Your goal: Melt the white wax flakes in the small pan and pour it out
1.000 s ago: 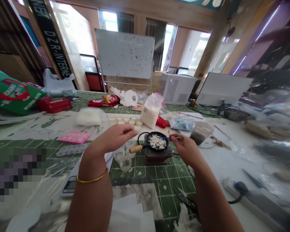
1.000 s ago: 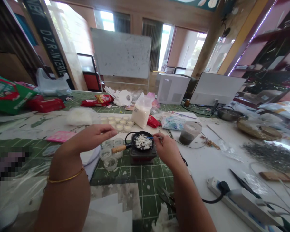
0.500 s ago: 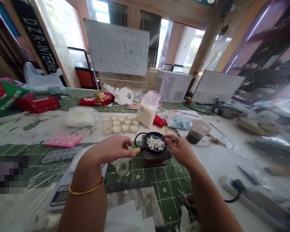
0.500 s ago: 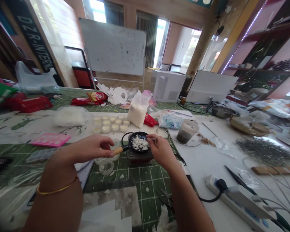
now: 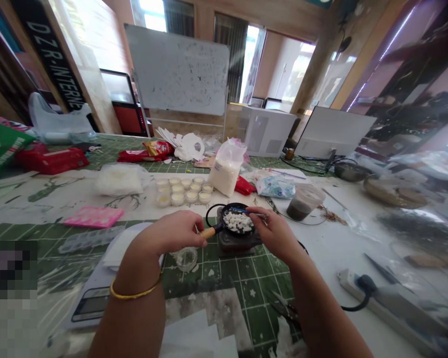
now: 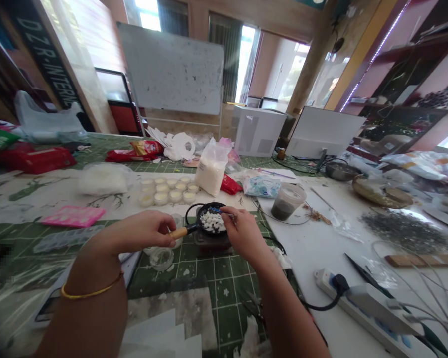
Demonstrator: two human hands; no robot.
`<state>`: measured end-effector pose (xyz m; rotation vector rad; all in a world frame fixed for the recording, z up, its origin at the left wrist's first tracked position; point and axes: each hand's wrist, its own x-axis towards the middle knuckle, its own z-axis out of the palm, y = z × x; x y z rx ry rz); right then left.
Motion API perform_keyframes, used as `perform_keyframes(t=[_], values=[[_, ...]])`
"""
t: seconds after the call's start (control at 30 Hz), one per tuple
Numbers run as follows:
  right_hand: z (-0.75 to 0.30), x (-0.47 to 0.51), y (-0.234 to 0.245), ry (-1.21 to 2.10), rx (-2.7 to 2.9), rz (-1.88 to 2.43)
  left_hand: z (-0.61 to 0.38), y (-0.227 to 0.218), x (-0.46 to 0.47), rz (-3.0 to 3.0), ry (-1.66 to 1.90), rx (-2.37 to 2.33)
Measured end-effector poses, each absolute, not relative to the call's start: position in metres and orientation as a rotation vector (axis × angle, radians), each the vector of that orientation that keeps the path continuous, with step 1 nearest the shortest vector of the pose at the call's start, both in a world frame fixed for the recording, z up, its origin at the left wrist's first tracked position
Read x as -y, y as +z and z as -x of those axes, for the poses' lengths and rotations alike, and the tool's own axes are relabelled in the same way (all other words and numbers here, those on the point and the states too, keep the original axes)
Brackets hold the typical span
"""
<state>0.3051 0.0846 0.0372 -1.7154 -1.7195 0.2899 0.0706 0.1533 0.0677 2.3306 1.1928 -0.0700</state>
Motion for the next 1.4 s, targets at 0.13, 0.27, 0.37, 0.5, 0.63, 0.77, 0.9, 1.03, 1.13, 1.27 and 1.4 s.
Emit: perform_keyframes(t=[0.13,0.27,0.37,0.5,0.63,0.77,0.9,1.03,1.13,1.27,1.4], values=[[-0.304,-0.081,0.040,0.308,1.723,1.706,-0.073,0.066,-0.153,-2.337,-0.087,-1.211],[-0.303,-0.077,0.042,0.342,1.776,1.664,-0.073,0.066,-0.154,-2.343,-0.079,-1.209],[-0.302,-0.075,0.044,0.327,1.793,1.704,-0.072,0.065,-0.154,-2.342,-0.067,-1.208],[-0.301,-0.072,0.046,0.331,1.795,1.671,-0.072,0.065,-0.154,-2.353,-0.074,-1.212],[-0.300,-0.069,0.048,0.311,1.820,1.696,-0.073,0.065,-0.154,-2.353,-0.078,-1.203],[-0.307,-0.065,0.053,0.146,1.687,1.732,-0.072,0.064,-0.154,-2.359,-0.087,-1.212],[-0.313,-0.067,0.053,0.015,1.737,1.806,-0.072,0.064,-0.154,-2.362,-0.087,-1.213],[-0.313,-0.072,0.050,0.092,1.817,1.820,-0.073,0.067,-0.153,-2.354,-0.118,-1.214],[-0.312,-0.073,0.049,0.063,1.763,1.806,-0.074,0.069,-0.152,-2.351,-0.120,-1.213],[-0.311,-0.073,0.049,0.099,1.807,1.835,-0.074,0.068,-0.152,-2.356,-0.111,-1.222],[-0.308,-0.075,0.048,0.094,1.765,1.784,-0.074,0.067,-0.152,-2.343,-0.106,-1.220]])
